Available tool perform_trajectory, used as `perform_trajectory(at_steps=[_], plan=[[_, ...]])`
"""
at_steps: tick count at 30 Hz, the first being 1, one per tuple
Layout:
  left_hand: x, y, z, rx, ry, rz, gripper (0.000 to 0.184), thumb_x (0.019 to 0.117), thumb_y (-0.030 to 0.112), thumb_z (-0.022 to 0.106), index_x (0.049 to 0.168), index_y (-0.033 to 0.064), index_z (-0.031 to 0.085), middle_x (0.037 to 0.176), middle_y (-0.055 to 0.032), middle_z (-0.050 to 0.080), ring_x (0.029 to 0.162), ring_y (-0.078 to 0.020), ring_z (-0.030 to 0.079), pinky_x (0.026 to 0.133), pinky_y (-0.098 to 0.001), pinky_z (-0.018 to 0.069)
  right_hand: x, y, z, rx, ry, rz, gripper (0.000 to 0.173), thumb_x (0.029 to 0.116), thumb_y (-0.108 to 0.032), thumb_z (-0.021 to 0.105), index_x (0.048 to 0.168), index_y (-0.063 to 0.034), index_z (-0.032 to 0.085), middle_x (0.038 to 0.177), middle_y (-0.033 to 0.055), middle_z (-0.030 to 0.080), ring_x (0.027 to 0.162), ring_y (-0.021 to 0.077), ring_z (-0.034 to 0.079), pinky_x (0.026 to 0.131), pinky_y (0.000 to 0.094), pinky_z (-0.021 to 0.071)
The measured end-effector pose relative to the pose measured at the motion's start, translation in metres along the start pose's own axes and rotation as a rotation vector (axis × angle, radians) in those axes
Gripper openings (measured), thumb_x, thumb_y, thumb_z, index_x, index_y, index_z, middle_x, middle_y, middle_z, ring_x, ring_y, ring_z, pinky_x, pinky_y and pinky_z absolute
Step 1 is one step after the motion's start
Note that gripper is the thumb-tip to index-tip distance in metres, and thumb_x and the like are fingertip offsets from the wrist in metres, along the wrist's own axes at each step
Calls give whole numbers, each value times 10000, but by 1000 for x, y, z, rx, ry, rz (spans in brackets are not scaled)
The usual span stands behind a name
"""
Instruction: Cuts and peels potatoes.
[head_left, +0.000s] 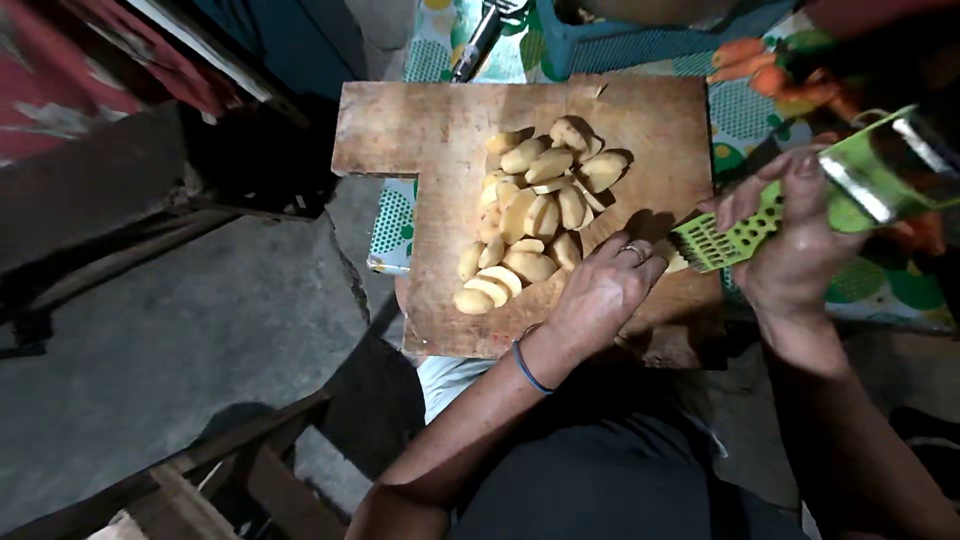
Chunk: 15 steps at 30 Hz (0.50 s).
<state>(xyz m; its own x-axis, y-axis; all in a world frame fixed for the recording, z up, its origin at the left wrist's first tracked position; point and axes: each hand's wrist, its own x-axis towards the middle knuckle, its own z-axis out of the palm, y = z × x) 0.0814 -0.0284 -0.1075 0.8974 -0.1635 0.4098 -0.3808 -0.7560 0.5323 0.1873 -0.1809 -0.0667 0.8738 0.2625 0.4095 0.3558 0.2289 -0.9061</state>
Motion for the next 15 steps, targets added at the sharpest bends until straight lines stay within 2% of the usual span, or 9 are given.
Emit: perform_trajectory(at_steps=[3, 7, 9, 13, 15], plan=[[-1, 1, -1, 0, -7, -3, 158, 960, 4, 613, 1009, 42, 758, 1037, -135, 724, 1062, -302, 679, 901, -382, 570, -3, -12, 8, -56, -40, -52, 167, 1082, -318, 469, 1040, -194, 574, 686, -115, 603, 618, 92, 654, 745, 363, 633], [1, 2, -2, 0, 6, -1, 151, 954, 2, 617, 989, 38, 760, 1021, -137, 721, 1048, -305, 679, 876, -383, 575, -15, -6, 26, -100, -56, -93, 121, 1027, -307, 605, 1044, -187, 603, 736, -126, 640, 640, 70, 663, 737, 335, 634], [-1, 3, -2, 6, 6, 1, 145, 958, 5, 613, 979, 37, 752, 1012, -136, 715, 1040, -306, 678, 871, -383, 574, -20, 0, 26, -91, -60, -77, 129, 1022, -311, 619, 1031, -184, 601, 736, -112, 634, 657, 85, 666, 767, 362, 630], [0, 3, 0, 23, -2, -9, 143, 970, 24, 617, 1011, 52, 751, 1043, -121, 717, 1070, -290, 674, 894, -371, 574, -7, 4, 8, -10, -16, 7, 154, 1071, -285, 499, 1025, -167, 587, 681, -85, 615, 615, 118, 664, 751, 406, 641], [1, 2, 0, 29, -3, -14, 141, 969, 26, 619, 1024, 50, 746, 1050, -128, 715, 1070, -294, 677, 877, -374, 581, -3, -2, 8, -25, 7, -18, 173, 1082, -257, 444, 1030, -164, 581, 675, -87, 607, 610, 117, 659, 742, 397, 638]])
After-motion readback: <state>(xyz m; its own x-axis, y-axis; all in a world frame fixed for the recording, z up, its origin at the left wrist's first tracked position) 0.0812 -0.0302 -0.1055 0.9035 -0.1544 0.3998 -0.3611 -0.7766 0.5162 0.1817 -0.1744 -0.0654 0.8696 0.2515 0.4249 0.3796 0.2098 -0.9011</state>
